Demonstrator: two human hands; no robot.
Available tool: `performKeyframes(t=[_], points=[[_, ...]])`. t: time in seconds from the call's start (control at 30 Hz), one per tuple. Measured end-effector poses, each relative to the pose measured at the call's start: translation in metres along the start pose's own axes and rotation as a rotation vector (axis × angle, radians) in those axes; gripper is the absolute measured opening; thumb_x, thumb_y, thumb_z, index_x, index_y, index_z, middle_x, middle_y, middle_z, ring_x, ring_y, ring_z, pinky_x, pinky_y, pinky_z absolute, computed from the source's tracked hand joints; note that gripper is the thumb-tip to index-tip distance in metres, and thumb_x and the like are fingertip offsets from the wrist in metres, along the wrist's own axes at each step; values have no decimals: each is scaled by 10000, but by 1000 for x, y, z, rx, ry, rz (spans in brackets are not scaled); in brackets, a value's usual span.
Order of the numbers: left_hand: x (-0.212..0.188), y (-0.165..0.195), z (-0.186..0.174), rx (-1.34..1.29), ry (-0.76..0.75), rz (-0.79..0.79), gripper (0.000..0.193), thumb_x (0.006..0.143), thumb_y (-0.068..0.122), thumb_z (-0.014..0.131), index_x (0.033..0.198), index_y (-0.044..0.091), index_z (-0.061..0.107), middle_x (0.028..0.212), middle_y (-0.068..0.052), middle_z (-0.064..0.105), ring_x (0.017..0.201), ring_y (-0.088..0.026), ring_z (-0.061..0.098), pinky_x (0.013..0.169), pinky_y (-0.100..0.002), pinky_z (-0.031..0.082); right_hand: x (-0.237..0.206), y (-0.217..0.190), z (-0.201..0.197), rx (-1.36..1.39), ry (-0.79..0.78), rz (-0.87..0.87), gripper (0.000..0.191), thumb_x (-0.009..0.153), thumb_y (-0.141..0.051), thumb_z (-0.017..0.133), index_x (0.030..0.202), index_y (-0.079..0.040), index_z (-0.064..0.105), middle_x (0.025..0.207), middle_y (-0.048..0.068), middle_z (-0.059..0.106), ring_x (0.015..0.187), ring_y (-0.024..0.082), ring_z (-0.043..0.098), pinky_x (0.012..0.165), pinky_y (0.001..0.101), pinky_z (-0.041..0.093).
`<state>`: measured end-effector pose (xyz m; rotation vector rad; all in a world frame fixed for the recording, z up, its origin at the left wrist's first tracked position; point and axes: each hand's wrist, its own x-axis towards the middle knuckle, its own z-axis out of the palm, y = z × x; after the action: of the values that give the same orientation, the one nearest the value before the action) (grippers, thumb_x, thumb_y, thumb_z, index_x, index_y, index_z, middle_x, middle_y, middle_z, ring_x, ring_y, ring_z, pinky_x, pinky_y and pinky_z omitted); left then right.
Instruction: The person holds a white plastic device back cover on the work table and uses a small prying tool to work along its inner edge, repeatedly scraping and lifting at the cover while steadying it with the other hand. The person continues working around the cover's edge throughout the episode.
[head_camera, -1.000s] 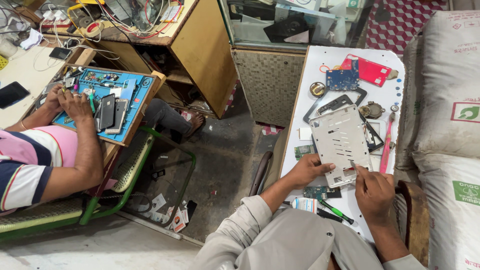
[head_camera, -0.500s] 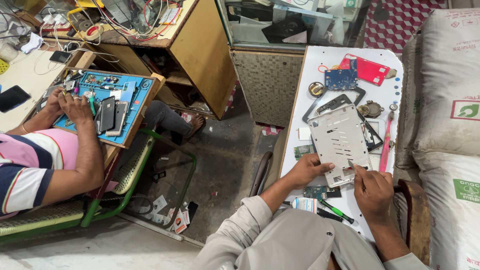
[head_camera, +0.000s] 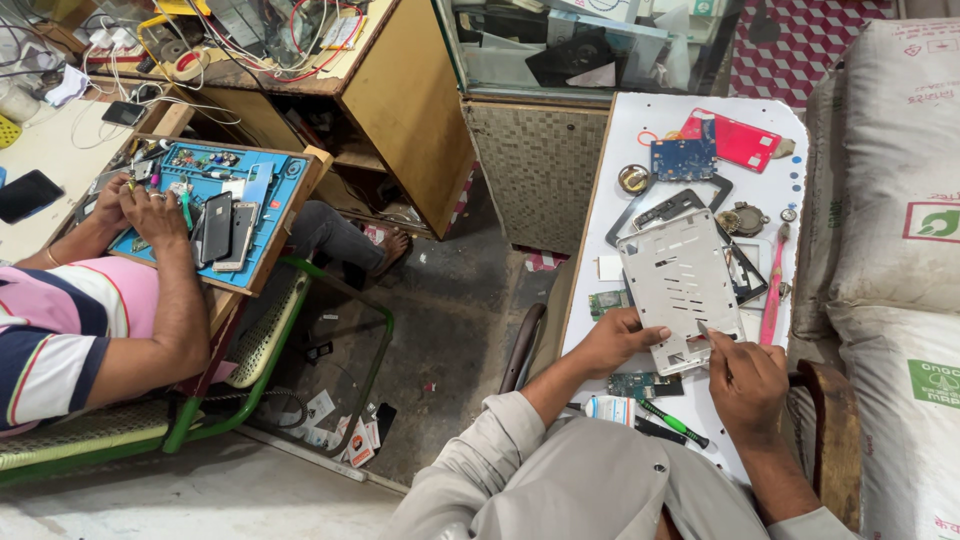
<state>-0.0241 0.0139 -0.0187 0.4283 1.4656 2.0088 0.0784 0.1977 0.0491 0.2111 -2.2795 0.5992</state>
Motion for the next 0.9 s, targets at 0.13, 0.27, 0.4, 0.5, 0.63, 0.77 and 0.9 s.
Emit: performKeyframes(t=[0.13, 0.27, 0.4, 0.5, 0.63, 0.77, 0.9], points=[[0, -1, -1, 39, 3, -1, 317, 1004, 224, 725, 1204, -21, 712, 1065, -77, 732, 928, -120, 653, 851, -297, 549, -1, 0, 0, -1, -11, 0, 230, 912, 35, 772, 1117, -63, 742, 793, 42, 676, 734, 200, 631, 803, 347, 427], [1, -2, -2, 47, 8, -9, 315, 1001, 223, 726, 1197, -23, 713, 1061, -79, 736, 930, -123, 658, 847, -299, 551, -1, 0, 0, -13, -9, 15, 228, 911, 41, 759, 1116, -55, 740, 791, 50, 671, 739, 209, 633, 805, 355, 429], [1, -1, -2, 25, 5, -7, 312, 998, 214, 720, 1204, -20, 705, 1074, -77, 738, 945, -123, 666, 858, -300, 558, 0, 0, 1, 10, -4, -26, 204, 924, 32, 759, 1108, -49, 729, 805, 54, 677, 736, 209, 637, 791, 355, 437], [0, 0, -2, 24, 4, 0, 311, 1007, 205, 715, 1221, -20, 701, 1088, -77, 736, 956, -120, 664, 868, -298, 558, 1, 0, 2, 15, -21, -52, 213, 899, 33, 757, 1097, -43, 739, 754, 50, 658, 703, 210, 631, 761, 365, 432], [0, -1, -1, -17, 6, -12, 299, 998, 181, 709, 1220, -19, 694, 1112, -71, 736, 986, -122, 675, 895, -303, 567, -1, -2, 0, 8, 7, 16, 189, 937, 23, 761, 1110, -47, 736, 776, 47, 663, 721, 213, 627, 756, 351, 437], [1, -2, -2, -14, 2, -9, 286, 1012, 167, 709, 1219, -29, 697, 1112, -86, 733, 982, -136, 670, 891, -313, 562, 0, -2, 0, 16, -4, -1, 185, 909, 24, 760, 1080, -44, 737, 806, 61, 683, 714, 229, 616, 772, 370, 440], [0, -3, -1, -30, 4, -13, 285, 1006, 169, 710, 1215, -24, 696, 1104, -82, 735, 973, -132, 672, 883, -309, 566, -1, -2, 0, 18, 12, -6, 201, 915, 30, 751, 1102, -41, 729, 845, 73, 685, 752, 244, 627, 796, 372, 450]])
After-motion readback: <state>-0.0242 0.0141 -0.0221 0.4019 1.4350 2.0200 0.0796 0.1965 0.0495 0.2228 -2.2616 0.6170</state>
